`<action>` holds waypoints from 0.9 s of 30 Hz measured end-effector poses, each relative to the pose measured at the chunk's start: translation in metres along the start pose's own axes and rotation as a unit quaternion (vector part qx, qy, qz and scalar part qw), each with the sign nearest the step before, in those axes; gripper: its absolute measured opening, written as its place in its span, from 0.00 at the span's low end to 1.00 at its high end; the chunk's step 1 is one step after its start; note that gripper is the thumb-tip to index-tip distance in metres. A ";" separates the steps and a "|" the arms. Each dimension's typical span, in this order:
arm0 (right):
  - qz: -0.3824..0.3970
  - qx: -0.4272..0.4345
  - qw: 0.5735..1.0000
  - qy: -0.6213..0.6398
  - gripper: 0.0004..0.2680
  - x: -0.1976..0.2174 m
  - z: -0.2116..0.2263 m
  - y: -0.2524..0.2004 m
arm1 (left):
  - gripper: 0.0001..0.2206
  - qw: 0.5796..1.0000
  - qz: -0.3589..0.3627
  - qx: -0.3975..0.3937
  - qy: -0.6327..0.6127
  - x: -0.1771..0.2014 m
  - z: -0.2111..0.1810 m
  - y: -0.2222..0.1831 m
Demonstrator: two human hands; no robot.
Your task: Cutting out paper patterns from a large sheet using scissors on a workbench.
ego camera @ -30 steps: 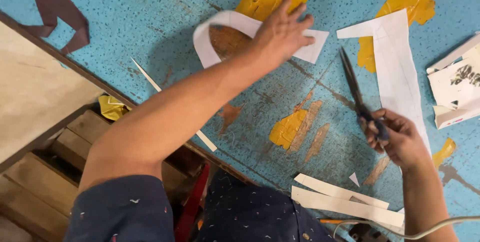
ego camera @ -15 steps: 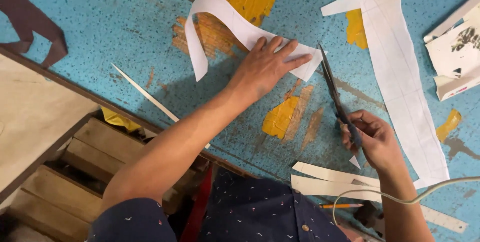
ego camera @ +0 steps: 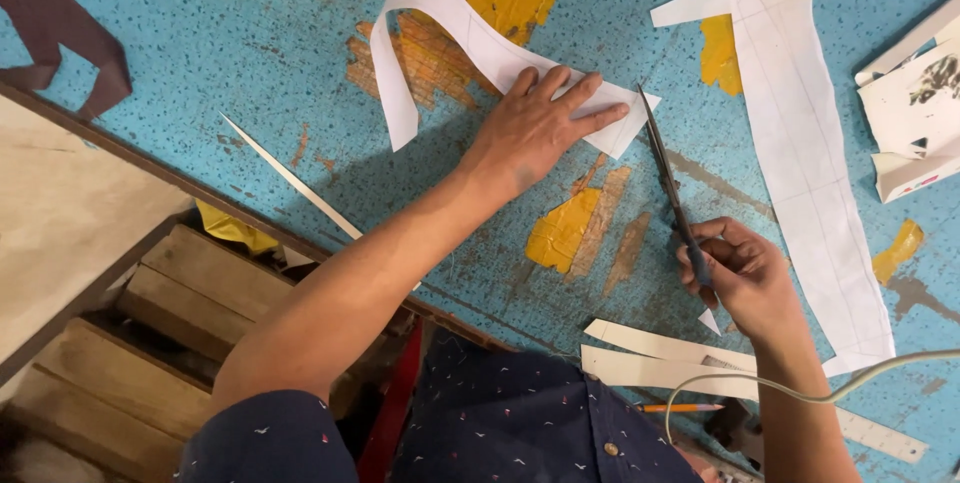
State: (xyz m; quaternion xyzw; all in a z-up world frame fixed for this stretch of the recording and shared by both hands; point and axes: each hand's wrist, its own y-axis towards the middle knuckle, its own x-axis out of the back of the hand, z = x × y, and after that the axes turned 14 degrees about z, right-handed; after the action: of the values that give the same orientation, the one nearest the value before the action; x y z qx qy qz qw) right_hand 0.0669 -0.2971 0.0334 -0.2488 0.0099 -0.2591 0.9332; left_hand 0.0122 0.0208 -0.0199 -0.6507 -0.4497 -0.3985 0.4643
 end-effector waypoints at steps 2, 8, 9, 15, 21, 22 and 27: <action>0.004 0.007 1.000 -0.028 0.04 0.002 0.001 -0.003 | 0.42 1.000 -0.008 -0.004 -0.007 -0.002 0.002 0.000; -0.061 0.023 0.995 0.075 0.04 0.010 -0.044 -0.020 | 0.23 0.994 -0.081 -0.036 -0.068 0.011 0.000 -0.018; -0.070 0.028 0.994 0.078 0.04 0.013 -0.046 -0.025 | 0.23 0.994 -0.082 -0.045 -0.062 0.017 0.008 -0.014; -0.138 -0.002 0.987 0.080 0.04 0.013 -0.057 -0.053 | 0.24 0.983 -0.142 0.029 -0.116 0.049 0.061 0.037; -0.179 -0.035 0.981 0.058 0.08 0.004 -0.070 -0.091 | 0.23 0.973 -0.219 -0.023 -0.062 0.041 -0.034 0.103; -0.185 -0.038 0.979 0.071 0.08 0.005 -0.078 -0.096 | 0.24 0.973 -0.216 -0.068 -0.051 0.034 -0.051 0.109; -0.261 -0.095 0.956 0.097 0.07 -0.005 -0.087 -0.133 | 0.23 0.980 -0.190 -0.045 -0.033 0.041 -0.056 0.110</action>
State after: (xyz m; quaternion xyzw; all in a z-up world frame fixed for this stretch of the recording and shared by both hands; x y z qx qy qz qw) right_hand -0.0135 -0.4334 0.0189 -0.3043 0.0593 -0.5142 0.7996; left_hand 0.1228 -0.0426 0.0052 -0.5862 -0.5619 -0.4777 0.3353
